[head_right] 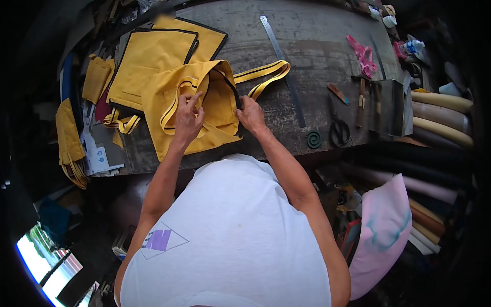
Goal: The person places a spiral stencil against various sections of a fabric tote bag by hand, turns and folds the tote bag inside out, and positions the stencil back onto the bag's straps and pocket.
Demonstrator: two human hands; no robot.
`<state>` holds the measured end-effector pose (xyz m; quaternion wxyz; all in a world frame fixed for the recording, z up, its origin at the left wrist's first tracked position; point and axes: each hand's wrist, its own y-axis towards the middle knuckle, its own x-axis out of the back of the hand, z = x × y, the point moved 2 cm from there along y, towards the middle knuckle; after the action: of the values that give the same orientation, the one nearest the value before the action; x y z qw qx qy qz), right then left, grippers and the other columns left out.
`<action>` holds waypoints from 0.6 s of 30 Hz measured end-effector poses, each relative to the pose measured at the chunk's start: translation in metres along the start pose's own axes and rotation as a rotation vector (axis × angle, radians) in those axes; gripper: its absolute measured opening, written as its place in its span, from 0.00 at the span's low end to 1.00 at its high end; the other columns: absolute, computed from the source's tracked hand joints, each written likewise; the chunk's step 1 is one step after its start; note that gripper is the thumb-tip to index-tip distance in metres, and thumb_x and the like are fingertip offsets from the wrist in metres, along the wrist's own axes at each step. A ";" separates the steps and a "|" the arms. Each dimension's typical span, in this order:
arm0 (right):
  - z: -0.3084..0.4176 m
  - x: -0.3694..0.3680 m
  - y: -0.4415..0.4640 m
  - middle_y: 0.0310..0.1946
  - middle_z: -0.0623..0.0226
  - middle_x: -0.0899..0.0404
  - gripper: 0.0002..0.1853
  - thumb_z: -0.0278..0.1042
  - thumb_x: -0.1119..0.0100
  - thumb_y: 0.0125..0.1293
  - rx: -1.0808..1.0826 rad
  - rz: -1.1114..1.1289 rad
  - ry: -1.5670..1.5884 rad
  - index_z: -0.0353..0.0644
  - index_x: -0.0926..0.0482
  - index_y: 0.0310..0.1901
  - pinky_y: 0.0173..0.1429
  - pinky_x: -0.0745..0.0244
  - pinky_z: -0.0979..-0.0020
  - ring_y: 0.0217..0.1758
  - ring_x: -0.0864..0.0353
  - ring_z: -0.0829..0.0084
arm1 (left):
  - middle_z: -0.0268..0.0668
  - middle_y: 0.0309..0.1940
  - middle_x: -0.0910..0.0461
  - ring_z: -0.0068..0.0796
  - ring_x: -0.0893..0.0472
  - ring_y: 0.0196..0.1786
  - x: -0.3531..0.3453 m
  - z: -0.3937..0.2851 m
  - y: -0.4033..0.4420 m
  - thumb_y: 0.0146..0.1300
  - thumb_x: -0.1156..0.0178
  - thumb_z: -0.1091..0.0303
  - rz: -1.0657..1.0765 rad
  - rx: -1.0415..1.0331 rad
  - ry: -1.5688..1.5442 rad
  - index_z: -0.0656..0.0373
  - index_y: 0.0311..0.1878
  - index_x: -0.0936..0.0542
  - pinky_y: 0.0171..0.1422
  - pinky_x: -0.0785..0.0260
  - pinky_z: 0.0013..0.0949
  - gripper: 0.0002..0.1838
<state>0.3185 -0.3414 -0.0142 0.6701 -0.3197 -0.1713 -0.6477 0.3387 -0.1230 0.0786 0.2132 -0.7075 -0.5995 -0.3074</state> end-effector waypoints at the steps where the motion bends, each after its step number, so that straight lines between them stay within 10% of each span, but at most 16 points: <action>1: 0.002 -0.006 -0.002 0.45 0.51 0.20 0.17 0.33 0.34 0.62 -0.058 0.023 0.020 0.40 0.23 0.52 0.53 0.22 0.52 0.49 0.18 0.48 | 0.46 0.47 0.30 0.38 0.20 0.33 0.001 -0.002 -0.002 0.61 0.40 0.79 0.007 0.004 -0.022 0.60 0.63 0.22 0.42 0.25 0.40 0.24; 14: 0.016 -0.034 0.000 0.46 0.51 0.22 0.19 0.27 0.42 0.65 0.331 0.189 0.081 0.37 0.24 0.58 0.52 0.21 0.52 0.49 0.18 0.46 | 0.47 0.50 0.29 0.36 0.21 0.35 -0.045 -0.005 0.005 0.64 0.37 0.77 0.106 -0.010 -0.300 0.58 0.73 0.32 0.42 0.24 0.38 0.33; 18: 0.021 -0.033 0.015 0.72 0.49 0.35 0.25 0.26 0.47 0.67 0.522 -0.149 -0.407 0.37 0.27 0.67 0.75 0.37 0.55 0.75 0.34 0.52 | 0.49 0.53 0.28 0.49 0.22 0.52 -0.063 -0.002 0.004 0.66 0.40 0.75 0.036 -0.232 -0.070 0.65 0.69 0.30 0.55 0.25 0.43 0.27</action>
<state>0.3337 -0.3036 -0.0226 0.6323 -0.2468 -0.4842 -0.5522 0.3360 -0.1703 0.0368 0.1144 -0.7484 -0.5542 -0.3460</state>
